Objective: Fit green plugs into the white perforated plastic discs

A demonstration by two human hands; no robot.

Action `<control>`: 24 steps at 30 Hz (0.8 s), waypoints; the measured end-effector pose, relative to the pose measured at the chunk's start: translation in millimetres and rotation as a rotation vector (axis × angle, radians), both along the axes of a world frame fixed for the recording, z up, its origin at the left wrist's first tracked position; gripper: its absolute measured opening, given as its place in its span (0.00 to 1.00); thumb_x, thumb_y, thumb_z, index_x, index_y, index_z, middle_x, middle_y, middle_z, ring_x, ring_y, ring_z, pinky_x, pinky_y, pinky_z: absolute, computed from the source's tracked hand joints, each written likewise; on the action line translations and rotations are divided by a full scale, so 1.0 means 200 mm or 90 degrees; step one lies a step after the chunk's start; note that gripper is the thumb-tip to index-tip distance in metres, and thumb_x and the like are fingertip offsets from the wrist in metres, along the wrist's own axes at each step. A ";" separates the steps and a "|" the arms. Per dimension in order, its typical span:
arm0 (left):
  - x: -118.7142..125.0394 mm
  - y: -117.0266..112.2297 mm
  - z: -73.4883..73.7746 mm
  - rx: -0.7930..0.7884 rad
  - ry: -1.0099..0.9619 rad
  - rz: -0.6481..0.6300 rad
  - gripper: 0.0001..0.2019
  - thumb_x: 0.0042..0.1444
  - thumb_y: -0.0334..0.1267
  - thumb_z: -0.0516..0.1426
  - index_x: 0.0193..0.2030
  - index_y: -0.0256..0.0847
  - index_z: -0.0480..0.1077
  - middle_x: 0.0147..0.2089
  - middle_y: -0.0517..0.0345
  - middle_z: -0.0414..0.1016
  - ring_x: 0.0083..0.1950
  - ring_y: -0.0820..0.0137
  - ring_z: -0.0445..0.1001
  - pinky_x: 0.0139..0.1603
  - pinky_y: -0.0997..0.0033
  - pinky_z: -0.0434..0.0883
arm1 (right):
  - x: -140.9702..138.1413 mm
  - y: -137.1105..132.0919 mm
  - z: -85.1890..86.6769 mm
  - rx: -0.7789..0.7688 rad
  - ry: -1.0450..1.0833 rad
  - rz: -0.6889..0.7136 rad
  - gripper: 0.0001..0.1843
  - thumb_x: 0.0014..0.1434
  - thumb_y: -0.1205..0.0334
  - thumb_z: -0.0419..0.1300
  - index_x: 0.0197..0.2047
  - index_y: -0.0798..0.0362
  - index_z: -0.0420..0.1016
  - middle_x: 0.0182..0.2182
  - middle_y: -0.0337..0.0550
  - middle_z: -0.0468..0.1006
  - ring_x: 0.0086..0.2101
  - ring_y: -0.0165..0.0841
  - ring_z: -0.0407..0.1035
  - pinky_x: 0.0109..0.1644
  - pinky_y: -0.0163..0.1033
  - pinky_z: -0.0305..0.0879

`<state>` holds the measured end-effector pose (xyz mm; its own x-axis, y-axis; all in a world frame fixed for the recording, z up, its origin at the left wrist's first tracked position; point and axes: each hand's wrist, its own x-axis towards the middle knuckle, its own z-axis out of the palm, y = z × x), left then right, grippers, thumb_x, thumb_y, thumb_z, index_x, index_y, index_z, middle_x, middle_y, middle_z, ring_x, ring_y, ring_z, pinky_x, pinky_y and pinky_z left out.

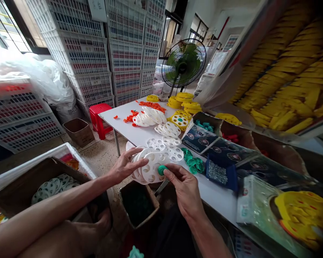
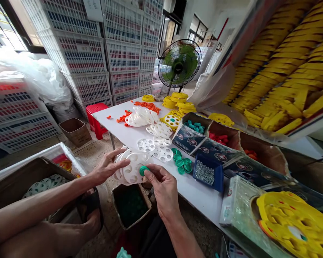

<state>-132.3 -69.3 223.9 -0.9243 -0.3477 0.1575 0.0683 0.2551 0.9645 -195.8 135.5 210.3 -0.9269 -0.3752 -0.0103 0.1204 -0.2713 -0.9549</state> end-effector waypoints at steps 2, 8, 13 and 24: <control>0.00 0.00 0.00 -0.028 0.000 -0.001 0.24 0.52 0.52 0.67 0.53 0.44 0.79 0.51 0.52 0.77 0.52 0.57 0.74 0.48 0.67 0.72 | 0.01 -0.01 -0.01 0.025 0.035 -0.015 0.17 0.47 0.52 0.76 0.39 0.49 0.84 0.35 0.44 0.85 0.33 0.37 0.77 0.37 0.41 0.76; 0.00 -0.01 -0.01 -0.070 0.002 -0.003 0.25 0.53 0.53 0.67 0.54 0.43 0.78 0.53 0.51 0.75 0.52 0.58 0.73 0.50 0.66 0.70 | 0.01 -0.01 -0.02 0.108 0.156 -0.039 0.13 0.50 0.50 0.73 0.38 0.47 0.85 0.38 0.43 0.85 0.39 0.41 0.78 0.41 0.43 0.78; 0.00 0.00 0.00 -0.074 0.003 -0.012 0.25 0.52 0.53 0.67 0.54 0.42 0.78 0.54 0.50 0.75 0.54 0.56 0.73 0.50 0.66 0.70 | 0.00 0.00 0.00 0.123 0.186 -0.014 0.10 0.52 0.52 0.72 0.37 0.45 0.86 0.38 0.42 0.84 0.38 0.41 0.78 0.39 0.42 0.77; 0.01 0.00 0.02 -0.061 0.001 -0.018 0.24 0.52 0.52 0.67 0.53 0.41 0.79 0.52 0.51 0.75 0.53 0.57 0.73 0.51 0.66 0.70 | -0.03 0.00 0.01 0.173 0.299 0.012 0.08 0.56 0.54 0.70 0.40 0.46 0.83 0.41 0.44 0.79 0.41 0.39 0.74 0.44 0.42 0.74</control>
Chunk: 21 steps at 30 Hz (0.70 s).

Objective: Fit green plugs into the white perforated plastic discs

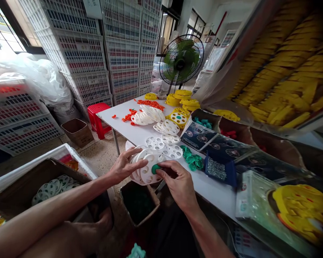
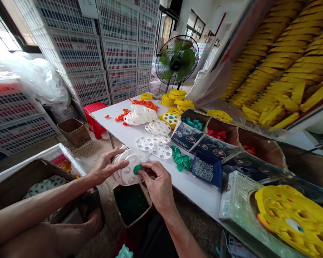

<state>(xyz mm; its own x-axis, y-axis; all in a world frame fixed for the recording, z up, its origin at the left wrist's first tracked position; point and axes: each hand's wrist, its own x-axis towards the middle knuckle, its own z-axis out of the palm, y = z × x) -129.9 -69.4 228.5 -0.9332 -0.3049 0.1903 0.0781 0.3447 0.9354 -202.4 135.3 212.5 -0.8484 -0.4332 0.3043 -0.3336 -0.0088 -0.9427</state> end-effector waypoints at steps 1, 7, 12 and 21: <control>0.00 0.00 0.01 0.007 -0.002 0.003 0.25 0.52 0.52 0.67 0.52 0.41 0.79 0.52 0.51 0.75 0.53 0.57 0.73 0.52 0.66 0.70 | 0.00 0.00 -0.01 0.000 0.004 -0.029 0.12 0.54 0.53 0.71 0.42 0.46 0.82 0.42 0.44 0.78 0.41 0.39 0.73 0.43 0.42 0.73; 0.01 0.01 0.06 0.039 -0.004 -0.022 0.21 0.52 0.51 0.67 0.50 0.42 0.80 0.53 0.53 0.76 0.51 0.58 0.74 0.48 0.68 0.71 | -0.04 -0.01 -0.02 0.012 -0.092 -0.054 0.32 0.43 0.46 0.76 0.49 0.48 0.75 0.46 0.46 0.75 0.39 0.37 0.69 0.36 0.40 0.72; 0.02 0.01 0.07 -0.006 -0.005 -0.007 0.22 0.52 0.52 0.67 0.49 0.41 0.80 0.55 0.51 0.76 0.52 0.57 0.74 0.50 0.67 0.71 | -0.02 0.00 0.00 -0.016 -0.140 -0.052 0.30 0.44 0.48 0.76 0.46 0.49 0.72 0.37 0.42 0.75 0.36 0.37 0.70 0.36 0.39 0.72; 0.00 -0.01 0.01 0.145 -0.061 -0.036 0.27 0.51 0.51 0.68 0.55 0.39 0.77 0.51 0.50 0.80 0.48 0.59 0.77 0.46 0.67 0.74 | -0.03 -0.03 -0.02 -0.041 -0.178 -0.015 0.29 0.43 0.50 0.77 0.41 0.49 0.66 0.30 0.32 0.69 0.29 0.29 0.64 0.32 0.34 0.69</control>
